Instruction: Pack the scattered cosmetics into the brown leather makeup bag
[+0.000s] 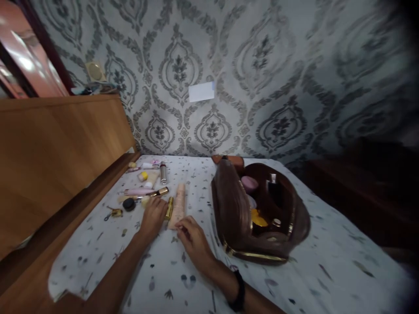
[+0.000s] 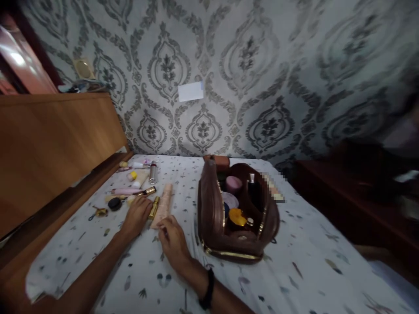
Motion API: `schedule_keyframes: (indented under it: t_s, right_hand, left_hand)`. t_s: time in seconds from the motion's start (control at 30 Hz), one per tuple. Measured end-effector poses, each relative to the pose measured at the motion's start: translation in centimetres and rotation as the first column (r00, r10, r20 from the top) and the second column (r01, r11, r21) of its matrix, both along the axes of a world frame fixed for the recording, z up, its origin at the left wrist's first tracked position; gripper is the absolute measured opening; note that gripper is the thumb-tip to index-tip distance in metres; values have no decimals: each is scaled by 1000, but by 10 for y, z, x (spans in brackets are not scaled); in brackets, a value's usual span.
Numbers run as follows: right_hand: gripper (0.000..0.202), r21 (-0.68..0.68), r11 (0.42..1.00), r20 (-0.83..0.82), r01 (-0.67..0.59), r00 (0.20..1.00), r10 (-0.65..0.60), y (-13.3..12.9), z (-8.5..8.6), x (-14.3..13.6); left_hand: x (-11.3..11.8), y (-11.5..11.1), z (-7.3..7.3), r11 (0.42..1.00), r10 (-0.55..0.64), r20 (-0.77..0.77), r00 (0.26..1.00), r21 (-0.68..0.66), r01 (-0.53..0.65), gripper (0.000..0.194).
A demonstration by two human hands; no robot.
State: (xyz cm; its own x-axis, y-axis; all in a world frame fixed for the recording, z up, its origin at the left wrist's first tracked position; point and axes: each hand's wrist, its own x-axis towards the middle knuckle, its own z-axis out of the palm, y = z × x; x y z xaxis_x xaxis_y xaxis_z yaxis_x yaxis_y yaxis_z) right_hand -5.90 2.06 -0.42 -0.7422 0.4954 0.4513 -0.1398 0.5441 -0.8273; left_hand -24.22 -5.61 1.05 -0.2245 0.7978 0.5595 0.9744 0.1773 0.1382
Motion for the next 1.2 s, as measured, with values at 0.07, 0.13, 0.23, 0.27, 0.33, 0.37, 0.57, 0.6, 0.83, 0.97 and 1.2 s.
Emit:
schedule_keyframes:
  t_s: [0.07, 0.13, 0.23, 0.27, 0.33, 0.37, 0.57, 0.6, 0.83, 0.97, 1.2]
  right_hand:
    - [21, 4, 1000, 9, -7, 1000, 7, 1, 0, 0]
    - [20, 5, 1000, 10, -10, 1000, 10, 1, 1, 1]
    - [19, 15, 1000, 9, 3, 1000, -3, 1, 3, 3]
    - [19, 18, 1000, 18, 12, 1000, -12, 1, 4, 4]
    - [21, 23, 999, 47, 33, 998, -34, 2, 3, 5]
    - [22, 25, 999, 62, 45, 997, -47, 2, 2, 5]
    - [29, 98, 992, 46, 82, 995, -86, 5, -6, 4]
    - [29, 116, 990, 46, 80, 995, -85, 6, -7, 4]
    - [26, 208, 974, 75, 86, 992, -103, 8, -20, 3]
    - [23, 241, 966, 47, 90, 993, -105, 9, -27, 1]
    - [24, 213, 972, 32, 102, 993, -111, 10, -27, 0]
  left_hand:
    - [1, 0, 0, 1000, 23, 22, 999, 2, -23, 33]
    - [2, -1, -2, 999, 33, 61, 998, 20, -35, 31]
    - [4, -2, -6, 998, 20, 123, 992, 56, -27, 25]
    - [5, -2, -7, 997, 12, 141, 990, 71, -22, 23]
    - [6, -3, -9, 995, -10, 164, 986, 95, -6, 21]
    - [7, -3, -8, 995, -18, 166, 986, 101, 2, 23]
    - [15, -5, 5, 999, -32, 179, 983, -1, 33, 27]
    - [17, -5, 7, 999, -26, 186, 982, -13, 29, 25]
    - [22, -6, 14, 991, 80, 170, 982, -117, -60, 17]
    - [23, -7, 18, 960, 200, 217, 956, -237, -147, 22]
    - [25, -9, 25, 877, 397, 268, 878, -391, -277, 36]
